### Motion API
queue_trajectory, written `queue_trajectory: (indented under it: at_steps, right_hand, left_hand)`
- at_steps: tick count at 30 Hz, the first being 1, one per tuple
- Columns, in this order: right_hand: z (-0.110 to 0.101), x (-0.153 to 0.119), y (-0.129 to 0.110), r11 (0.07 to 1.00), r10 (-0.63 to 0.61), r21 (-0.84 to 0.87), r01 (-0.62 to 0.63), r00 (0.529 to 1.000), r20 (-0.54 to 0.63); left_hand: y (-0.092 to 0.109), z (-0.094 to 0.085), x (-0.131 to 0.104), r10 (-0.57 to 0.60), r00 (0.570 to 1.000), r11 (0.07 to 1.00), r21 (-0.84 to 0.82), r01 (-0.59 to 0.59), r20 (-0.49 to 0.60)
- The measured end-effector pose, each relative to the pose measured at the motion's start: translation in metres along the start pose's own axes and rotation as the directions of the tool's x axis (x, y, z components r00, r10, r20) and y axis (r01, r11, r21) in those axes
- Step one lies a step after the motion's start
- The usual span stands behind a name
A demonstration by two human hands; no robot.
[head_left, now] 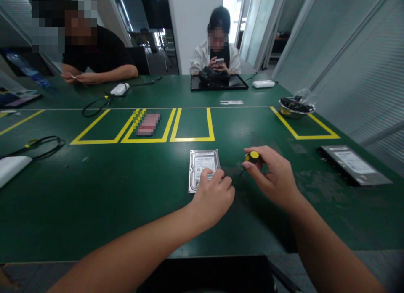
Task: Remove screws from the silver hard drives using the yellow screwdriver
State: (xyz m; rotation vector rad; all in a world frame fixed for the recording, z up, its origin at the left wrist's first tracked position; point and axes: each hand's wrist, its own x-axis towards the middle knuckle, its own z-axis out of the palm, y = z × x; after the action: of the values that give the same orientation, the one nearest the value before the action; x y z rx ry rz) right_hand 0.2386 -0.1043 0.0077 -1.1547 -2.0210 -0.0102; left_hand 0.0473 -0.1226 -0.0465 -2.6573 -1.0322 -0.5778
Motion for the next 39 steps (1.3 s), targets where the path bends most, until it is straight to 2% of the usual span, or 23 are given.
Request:
queue_trajectory:
  at_steps: [7,19,27,32,39]
  right_hand:
    - [0.0005,-0.0010,0.0012,1.000,0.019,-0.001,-0.019,1.000,-0.023]
    - [0.0012,-0.0012,0.0016,0.999,0.036,-0.018,-0.037,0.999,-0.027]
    - [0.0018,-0.0024,0.0027,0.998,0.052,-0.017,-0.052,0.998,-0.033]
    - [0.0017,-0.0022,0.0032,0.998,0.051,-0.026,-0.052,0.998,-0.040]
    - [0.0022,-0.0031,0.0050,0.998,0.057,-0.036,-0.058,0.998,-0.038]
  left_hand:
    - [0.0009,0.0001,0.0003,0.021,1.000,0.999,0.039,-0.021,0.009]
    - [-0.0048,-0.0008,-0.0033,0.012,0.999,0.998,-0.058,-0.010,0.030]
    - [-0.0040,-0.0013,0.0006,0.129,0.992,0.990,0.050,-0.128,-0.008]
    - [-0.0065,-0.0014,0.0004,0.147,0.989,0.987,0.059,-0.147,-0.008]
    - [-0.0077,-0.0015,-0.0011,0.131,0.991,0.991,-0.013,-0.131,-0.013]
